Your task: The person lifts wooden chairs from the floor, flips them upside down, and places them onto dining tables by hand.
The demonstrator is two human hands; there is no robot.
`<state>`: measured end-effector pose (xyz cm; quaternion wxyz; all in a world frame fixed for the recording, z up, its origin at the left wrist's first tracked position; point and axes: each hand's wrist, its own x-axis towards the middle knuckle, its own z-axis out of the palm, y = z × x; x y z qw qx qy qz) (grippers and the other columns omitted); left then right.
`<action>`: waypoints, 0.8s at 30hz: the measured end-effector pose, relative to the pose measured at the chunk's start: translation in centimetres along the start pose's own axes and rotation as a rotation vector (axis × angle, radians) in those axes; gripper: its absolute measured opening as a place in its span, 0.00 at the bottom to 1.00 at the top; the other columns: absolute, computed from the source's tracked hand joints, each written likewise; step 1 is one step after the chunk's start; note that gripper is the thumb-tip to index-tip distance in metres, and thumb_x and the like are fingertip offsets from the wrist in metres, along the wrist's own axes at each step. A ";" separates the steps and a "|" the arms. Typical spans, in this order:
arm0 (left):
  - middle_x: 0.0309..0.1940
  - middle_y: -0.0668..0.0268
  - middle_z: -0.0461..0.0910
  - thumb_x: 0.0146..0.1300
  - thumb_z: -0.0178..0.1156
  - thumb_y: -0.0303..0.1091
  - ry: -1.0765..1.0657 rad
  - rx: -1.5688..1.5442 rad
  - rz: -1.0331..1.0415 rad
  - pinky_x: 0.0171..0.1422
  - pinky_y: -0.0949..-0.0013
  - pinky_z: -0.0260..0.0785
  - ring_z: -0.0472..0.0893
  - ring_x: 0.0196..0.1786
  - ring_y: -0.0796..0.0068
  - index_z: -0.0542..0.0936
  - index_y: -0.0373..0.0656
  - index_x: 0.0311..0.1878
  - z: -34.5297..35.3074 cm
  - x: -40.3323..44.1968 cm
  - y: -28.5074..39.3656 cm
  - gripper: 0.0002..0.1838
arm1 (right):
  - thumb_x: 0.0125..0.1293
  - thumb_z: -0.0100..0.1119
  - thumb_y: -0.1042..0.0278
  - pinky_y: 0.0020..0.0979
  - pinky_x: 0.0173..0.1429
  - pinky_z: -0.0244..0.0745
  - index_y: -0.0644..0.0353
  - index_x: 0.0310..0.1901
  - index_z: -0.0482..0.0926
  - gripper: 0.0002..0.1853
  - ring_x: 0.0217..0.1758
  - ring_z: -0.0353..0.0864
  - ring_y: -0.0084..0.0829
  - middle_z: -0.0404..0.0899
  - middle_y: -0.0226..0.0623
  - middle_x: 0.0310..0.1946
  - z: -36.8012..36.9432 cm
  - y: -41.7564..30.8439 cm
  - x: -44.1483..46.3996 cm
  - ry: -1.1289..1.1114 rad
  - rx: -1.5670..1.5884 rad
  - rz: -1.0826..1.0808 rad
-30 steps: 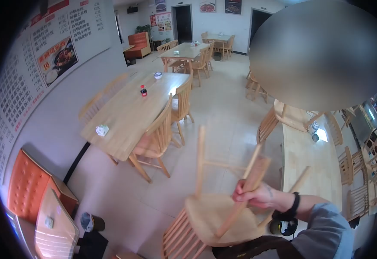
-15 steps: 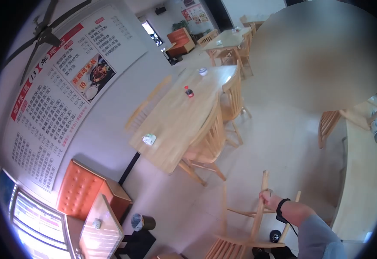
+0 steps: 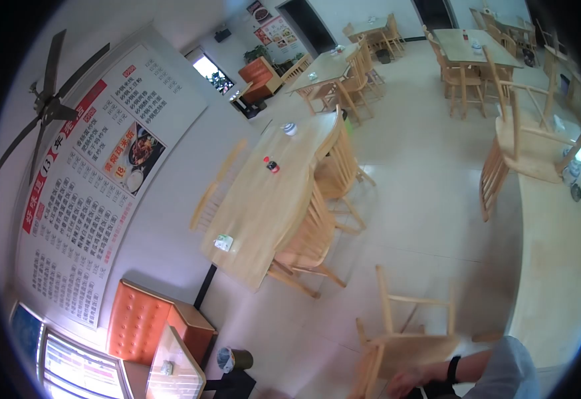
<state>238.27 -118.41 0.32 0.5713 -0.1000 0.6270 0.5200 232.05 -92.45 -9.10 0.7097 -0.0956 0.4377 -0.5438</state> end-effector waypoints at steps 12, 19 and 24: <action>0.65 0.62 0.66 0.74 0.42 0.48 0.090 -0.485 0.321 0.64 0.67 0.66 0.71 0.63 0.71 0.57 0.50 0.71 -5.7 -4.3 18.9 0.27 | 0.64 0.58 0.46 0.39 0.64 0.67 0.61 0.67 0.59 0.37 0.63 0.69 0.38 0.67 0.43 0.63 9.8 -14.6 -9.9 0.427 0.421 -0.838; 0.53 0.62 0.71 0.67 0.54 0.46 0.179 -0.160 0.553 0.54 0.70 0.72 0.76 0.51 0.75 0.59 0.40 0.67 -11.1 4.0 25.3 0.31 | 0.53 0.68 0.42 0.34 0.62 0.67 0.64 0.68 0.52 0.50 0.61 0.71 0.36 0.70 0.48 0.57 13.8 -8.9 2.0 0.494 -0.341 -0.276; 0.39 0.63 0.74 0.58 0.65 0.36 0.382 0.553 1.011 0.46 0.69 0.76 0.78 0.41 0.70 0.42 0.41 0.73 -10.5 7.6 28.7 0.48 | 0.53 0.72 0.58 0.30 0.60 0.70 0.65 0.67 0.53 0.46 0.57 0.73 0.31 0.72 0.44 0.55 13.6 -9.8 -0.1 0.802 0.016 -0.551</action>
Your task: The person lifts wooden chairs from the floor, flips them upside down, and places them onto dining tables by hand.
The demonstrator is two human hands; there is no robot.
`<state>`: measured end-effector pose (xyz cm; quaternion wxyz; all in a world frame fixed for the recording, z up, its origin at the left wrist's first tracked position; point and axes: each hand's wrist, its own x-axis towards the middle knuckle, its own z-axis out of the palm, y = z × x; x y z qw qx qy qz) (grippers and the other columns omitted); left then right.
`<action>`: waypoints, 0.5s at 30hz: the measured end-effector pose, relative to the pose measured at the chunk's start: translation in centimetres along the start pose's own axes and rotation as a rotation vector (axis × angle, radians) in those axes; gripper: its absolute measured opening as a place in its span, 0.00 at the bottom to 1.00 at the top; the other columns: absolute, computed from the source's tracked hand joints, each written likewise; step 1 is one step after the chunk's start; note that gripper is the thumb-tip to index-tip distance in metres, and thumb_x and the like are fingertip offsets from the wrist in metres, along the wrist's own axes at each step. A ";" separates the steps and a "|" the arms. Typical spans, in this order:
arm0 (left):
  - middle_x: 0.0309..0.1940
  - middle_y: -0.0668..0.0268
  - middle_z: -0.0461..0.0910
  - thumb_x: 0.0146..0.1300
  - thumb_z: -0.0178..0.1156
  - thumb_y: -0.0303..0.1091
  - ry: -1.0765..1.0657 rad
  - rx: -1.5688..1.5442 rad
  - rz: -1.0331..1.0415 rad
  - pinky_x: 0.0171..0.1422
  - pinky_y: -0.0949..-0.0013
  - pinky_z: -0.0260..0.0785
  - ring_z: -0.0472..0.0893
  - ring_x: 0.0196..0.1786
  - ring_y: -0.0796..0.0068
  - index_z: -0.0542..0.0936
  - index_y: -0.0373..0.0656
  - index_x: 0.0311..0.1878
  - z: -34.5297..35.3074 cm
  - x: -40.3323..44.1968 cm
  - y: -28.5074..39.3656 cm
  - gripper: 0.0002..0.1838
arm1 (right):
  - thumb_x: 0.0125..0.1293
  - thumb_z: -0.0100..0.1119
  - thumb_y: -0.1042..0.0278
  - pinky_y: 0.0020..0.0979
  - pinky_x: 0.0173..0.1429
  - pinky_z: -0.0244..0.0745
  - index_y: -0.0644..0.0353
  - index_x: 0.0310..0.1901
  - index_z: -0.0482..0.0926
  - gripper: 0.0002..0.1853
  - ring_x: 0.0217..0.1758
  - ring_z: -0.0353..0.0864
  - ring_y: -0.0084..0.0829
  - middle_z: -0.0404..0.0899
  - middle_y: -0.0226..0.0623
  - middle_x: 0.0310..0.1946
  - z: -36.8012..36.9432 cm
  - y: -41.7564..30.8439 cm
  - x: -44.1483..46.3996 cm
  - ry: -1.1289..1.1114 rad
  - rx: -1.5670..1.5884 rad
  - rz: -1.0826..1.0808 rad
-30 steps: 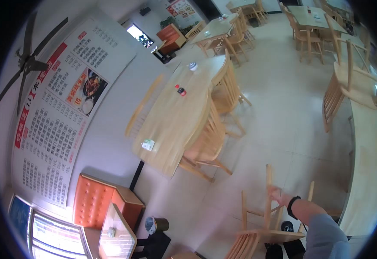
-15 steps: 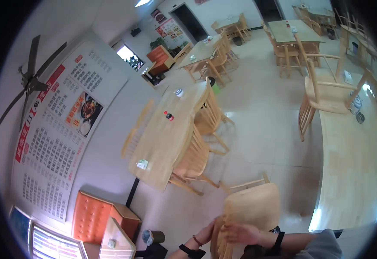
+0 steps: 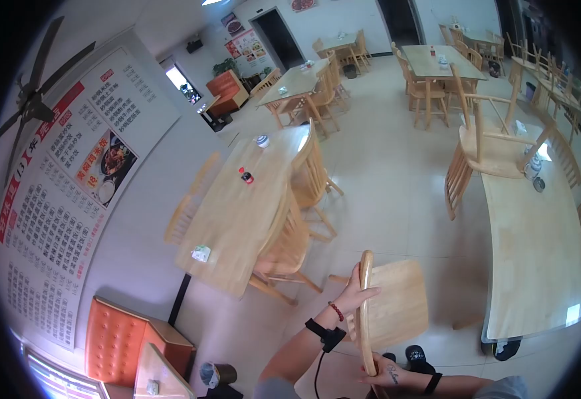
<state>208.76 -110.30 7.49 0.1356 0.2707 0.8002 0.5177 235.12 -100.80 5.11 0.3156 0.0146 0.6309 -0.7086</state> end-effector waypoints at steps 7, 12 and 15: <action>0.32 0.64 0.71 0.51 0.57 0.18 -0.057 -0.441 -0.378 0.27 0.69 0.76 0.75 0.24 0.71 0.51 0.47 0.66 5.4 3.9 6.3 0.40 | 0.51 0.59 0.80 0.27 0.50 0.74 0.55 0.71 0.50 0.45 0.47 0.74 0.24 0.72 0.32 0.48 -3.0 -1.2 -6.7 0.120 0.095 -0.131; 0.38 0.58 0.69 0.43 0.56 0.15 -0.073 -0.433 -0.224 0.31 0.69 0.74 0.75 0.32 0.68 0.56 0.40 0.58 14.8 12.5 10.0 0.35 | 0.51 0.58 0.79 0.27 0.45 0.73 0.59 0.62 0.66 0.32 0.41 0.74 0.24 0.76 0.32 0.40 -12.2 -2.0 -11.6 0.363 0.044 -0.153; 0.42 0.56 0.67 0.41 0.57 0.14 -0.093 -0.567 -0.264 0.38 0.64 0.75 0.74 0.40 0.64 0.57 0.39 0.58 21.3 15.0 14.5 0.37 | 0.51 0.62 0.72 0.30 0.45 0.74 0.62 0.54 0.72 0.25 0.39 0.76 0.25 0.78 0.35 0.36 -16.1 -2.4 -15.8 0.526 -0.045 -0.229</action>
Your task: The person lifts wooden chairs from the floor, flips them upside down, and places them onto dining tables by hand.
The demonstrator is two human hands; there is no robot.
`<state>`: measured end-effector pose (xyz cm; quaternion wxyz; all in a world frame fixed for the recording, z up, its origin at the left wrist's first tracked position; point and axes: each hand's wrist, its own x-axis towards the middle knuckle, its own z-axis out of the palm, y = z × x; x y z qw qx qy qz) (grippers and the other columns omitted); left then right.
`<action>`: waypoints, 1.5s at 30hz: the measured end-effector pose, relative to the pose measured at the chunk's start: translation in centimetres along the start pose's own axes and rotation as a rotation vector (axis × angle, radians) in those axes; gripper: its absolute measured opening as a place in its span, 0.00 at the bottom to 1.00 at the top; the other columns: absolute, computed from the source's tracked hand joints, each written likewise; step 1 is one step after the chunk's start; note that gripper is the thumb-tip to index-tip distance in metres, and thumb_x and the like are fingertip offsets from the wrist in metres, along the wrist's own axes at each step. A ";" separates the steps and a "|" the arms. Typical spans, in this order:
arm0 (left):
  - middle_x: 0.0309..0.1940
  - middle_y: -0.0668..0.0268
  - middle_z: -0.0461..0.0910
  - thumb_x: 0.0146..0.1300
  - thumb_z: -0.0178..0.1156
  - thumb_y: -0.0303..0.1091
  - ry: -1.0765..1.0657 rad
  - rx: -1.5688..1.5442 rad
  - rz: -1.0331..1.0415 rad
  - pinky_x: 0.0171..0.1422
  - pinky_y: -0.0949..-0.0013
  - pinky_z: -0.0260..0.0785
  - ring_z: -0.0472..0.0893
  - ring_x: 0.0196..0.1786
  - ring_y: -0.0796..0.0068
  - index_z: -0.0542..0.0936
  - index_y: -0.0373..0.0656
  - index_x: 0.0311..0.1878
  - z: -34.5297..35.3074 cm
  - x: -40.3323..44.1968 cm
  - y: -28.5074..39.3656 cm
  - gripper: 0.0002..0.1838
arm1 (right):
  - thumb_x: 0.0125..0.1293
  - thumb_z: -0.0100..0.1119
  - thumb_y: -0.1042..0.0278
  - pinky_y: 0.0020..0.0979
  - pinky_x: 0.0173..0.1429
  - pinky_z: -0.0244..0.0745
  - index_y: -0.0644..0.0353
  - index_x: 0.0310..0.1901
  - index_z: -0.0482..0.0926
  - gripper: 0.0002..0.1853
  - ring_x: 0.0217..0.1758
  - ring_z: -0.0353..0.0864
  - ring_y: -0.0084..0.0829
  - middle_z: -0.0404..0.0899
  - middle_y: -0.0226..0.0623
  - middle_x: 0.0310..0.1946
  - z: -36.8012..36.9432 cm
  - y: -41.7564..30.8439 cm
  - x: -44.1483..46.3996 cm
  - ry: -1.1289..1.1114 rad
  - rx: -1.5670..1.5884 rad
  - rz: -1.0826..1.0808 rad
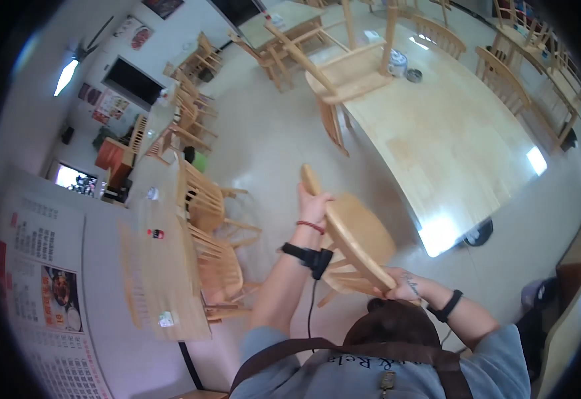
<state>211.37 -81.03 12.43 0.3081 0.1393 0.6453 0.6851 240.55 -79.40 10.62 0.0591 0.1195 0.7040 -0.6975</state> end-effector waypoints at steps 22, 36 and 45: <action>0.50 0.55 0.79 0.55 0.57 0.29 -1.001 0.850 0.161 0.52 0.61 0.73 0.81 0.45 0.62 0.64 0.42 0.67 -7.2 18.7 -8.5 0.33 | 0.55 0.57 0.75 0.31 0.49 0.76 0.68 0.59 0.67 0.27 0.47 0.78 0.34 0.78 0.43 0.46 -4.1 -6.2 19.5 0.536 0.068 0.221; 0.52 0.52 0.78 0.57 0.56 0.40 -0.215 0.916 -0.322 0.60 0.59 0.69 0.77 0.55 0.54 0.73 0.43 0.59 -44.4 21.5 -6.1 0.26 | 0.46 0.67 0.78 0.40 0.74 0.51 0.65 0.70 0.53 0.48 0.71 0.58 0.46 0.61 0.52 0.66 -31.9 -14.5 49.7 1.029 -0.940 -0.321; 0.51 0.54 0.79 0.54 0.61 0.45 0.121 0.929 -0.792 0.62 0.61 0.68 0.77 0.56 0.57 0.75 0.45 0.58 -47.3 17.6 -6.4 0.28 | 0.57 0.63 0.74 0.25 0.50 0.69 0.56 0.39 0.70 0.12 0.38 0.70 0.21 0.69 0.25 0.31 -41.2 -13.9 61.7 0.772 -0.288 -0.247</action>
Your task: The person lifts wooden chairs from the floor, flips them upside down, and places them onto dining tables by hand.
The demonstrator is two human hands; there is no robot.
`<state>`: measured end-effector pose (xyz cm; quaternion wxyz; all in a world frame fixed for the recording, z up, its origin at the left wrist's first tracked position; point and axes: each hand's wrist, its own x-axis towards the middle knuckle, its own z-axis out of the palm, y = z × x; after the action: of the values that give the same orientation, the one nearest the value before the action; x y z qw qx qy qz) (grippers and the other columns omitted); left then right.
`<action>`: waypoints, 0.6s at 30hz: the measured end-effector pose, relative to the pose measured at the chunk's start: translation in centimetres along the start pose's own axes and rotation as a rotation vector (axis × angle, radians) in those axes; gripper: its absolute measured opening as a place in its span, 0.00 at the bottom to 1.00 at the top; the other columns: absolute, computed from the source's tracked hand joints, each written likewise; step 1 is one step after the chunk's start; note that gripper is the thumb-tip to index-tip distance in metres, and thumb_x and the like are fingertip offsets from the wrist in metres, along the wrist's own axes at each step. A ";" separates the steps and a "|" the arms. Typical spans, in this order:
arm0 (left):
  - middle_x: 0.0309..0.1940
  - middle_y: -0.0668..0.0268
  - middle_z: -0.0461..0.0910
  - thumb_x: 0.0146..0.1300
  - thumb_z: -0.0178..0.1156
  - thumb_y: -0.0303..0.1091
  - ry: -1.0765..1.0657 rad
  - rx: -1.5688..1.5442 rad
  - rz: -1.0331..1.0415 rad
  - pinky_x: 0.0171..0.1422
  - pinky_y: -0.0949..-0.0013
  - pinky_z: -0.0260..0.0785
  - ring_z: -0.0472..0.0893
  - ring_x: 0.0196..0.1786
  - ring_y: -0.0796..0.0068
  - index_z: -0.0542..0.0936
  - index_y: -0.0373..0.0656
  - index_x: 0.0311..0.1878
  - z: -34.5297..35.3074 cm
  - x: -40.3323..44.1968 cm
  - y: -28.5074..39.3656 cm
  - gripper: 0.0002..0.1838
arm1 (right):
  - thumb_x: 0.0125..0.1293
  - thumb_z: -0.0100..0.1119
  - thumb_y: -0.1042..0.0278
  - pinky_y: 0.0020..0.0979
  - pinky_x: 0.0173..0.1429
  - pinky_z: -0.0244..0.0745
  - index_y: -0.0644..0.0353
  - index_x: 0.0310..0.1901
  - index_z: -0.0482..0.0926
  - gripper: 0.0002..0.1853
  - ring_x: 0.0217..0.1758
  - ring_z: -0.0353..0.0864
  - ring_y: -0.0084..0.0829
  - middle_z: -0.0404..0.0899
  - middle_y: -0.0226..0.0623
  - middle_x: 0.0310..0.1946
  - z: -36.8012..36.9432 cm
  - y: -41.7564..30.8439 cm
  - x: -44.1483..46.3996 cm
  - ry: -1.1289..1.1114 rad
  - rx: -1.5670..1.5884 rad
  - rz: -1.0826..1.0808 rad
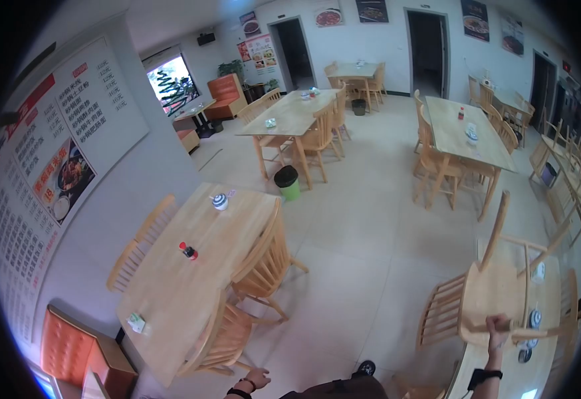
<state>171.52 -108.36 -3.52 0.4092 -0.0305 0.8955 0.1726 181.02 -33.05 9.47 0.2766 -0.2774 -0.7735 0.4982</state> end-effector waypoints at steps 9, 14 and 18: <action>0.50 0.50 0.78 0.56 0.56 0.39 -0.070 0.260 0.511 0.62 0.58 0.68 0.76 0.55 0.51 0.72 0.43 0.60 1.5 15.0 16.5 0.27 | 0.47 0.63 0.79 0.26 0.41 0.71 0.56 0.30 0.71 0.11 0.33 0.73 0.22 0.71 0.30 0.27 10.4 -10.0 2.2 -0.006 0.011 0.014; 0.52 0.44 0.75 0.57 0.56 0.37 -0.105 0.243 0.733 0.64 0.55 0.65 0.72 0.58 0.44 0.67 0.43 0.63 2.6 17.4 26.3 0.29 | 0.45 0.63 0.74 0.29 0.37 0.73 0.60 0.29 0.73 0.09 0.28 0.75 0.26 0.75 0.35 0.24 15.1 -18.5 -1.7 -0.119 0.077 -0.073; 0.62 0.44 0.63 0.54 0.63 0.40 0.016 0.239 0.801 0.68 0.53 0.62 0.67 0.63 0.44 0.59 0.46 0.69 4.1 15.7 24.8 0.39 | 0.44 0.62 0.73 0.29 0.36 0.73 0.61 0.29 0.71 0.11 0.27 0.75 0.29 0.76 0.36 0.23 17.6 -25.9 -5.5 -0.194 0.297 -0.021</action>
<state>159.20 -82.38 -10.67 0.3035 0.3667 0.8532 0.2129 168.44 -56.82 26.40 0.2436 -0.1761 -0.7172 0.6286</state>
